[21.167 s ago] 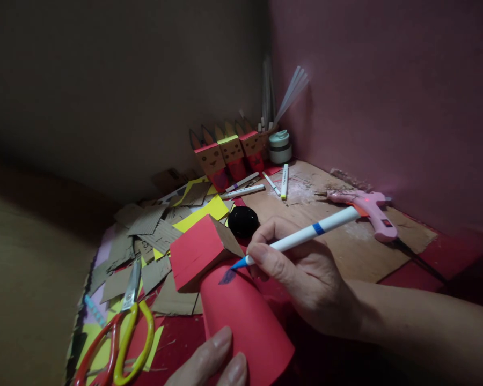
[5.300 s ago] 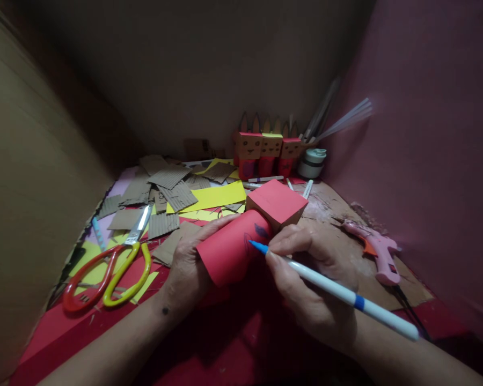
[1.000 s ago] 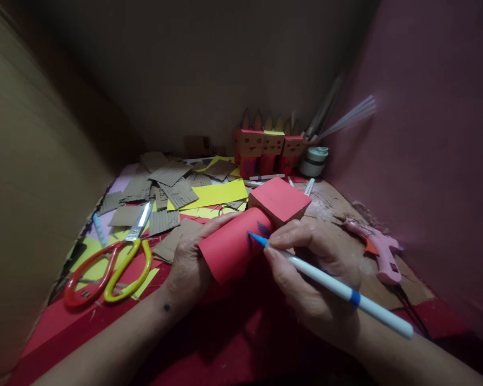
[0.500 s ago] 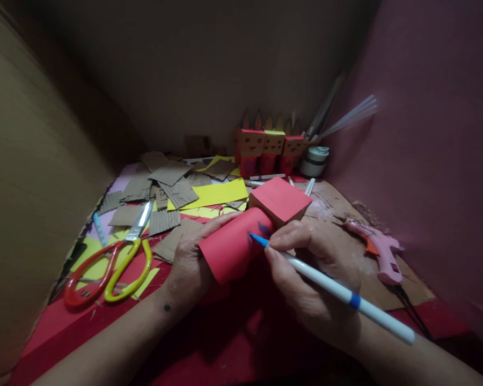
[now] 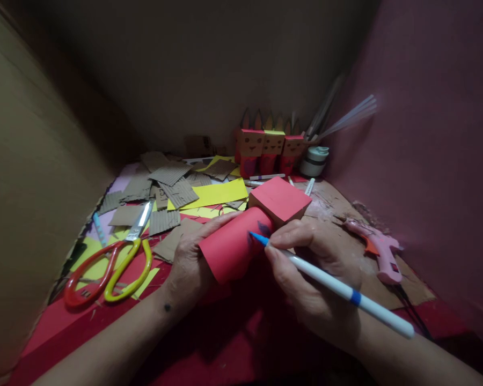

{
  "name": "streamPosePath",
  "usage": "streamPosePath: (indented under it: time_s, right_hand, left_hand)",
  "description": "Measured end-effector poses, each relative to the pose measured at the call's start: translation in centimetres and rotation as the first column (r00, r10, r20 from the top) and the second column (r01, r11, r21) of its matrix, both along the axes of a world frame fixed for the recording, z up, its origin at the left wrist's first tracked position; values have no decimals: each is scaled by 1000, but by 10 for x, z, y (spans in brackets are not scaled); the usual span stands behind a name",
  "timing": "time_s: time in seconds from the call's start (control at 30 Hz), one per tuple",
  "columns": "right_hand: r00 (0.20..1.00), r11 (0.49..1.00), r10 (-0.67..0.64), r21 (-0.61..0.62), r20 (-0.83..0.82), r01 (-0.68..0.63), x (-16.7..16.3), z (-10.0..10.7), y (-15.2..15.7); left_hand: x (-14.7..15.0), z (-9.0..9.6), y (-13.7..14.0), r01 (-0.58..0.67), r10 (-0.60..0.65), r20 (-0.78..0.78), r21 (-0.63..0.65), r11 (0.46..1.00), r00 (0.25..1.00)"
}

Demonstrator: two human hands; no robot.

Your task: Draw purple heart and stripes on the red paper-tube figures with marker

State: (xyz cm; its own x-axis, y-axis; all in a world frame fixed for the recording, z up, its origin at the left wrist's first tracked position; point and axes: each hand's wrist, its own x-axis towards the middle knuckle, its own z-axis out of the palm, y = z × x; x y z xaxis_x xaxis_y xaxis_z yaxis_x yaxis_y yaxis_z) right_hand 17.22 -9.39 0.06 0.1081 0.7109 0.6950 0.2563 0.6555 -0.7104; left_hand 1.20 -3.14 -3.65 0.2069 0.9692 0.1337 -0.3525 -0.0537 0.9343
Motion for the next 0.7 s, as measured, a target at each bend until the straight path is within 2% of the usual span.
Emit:
streamPosePath:
  time_s: [0.13,0.3,0.5,0.7]
  right_hand:
    - [999,1000,-13,17,32,12,1,0,0]
    - [1000,1000,-5,-8,24,5,2,-3,0]
    - [999,999,-27,39,21,26,2,-3,1]
    - [1000,1000,-25,20,12,24,1,-2,1]
  left_hand:
    - [-1,1,0,-18,24,-117,49,999,993]
    - [-2,6,-1,-27,41,-180,76,997,983]
    - [2,7,-1,-18,25,-157,43,999,987]
    - [0,6,-1,-7,10,-133,23,1000,991]
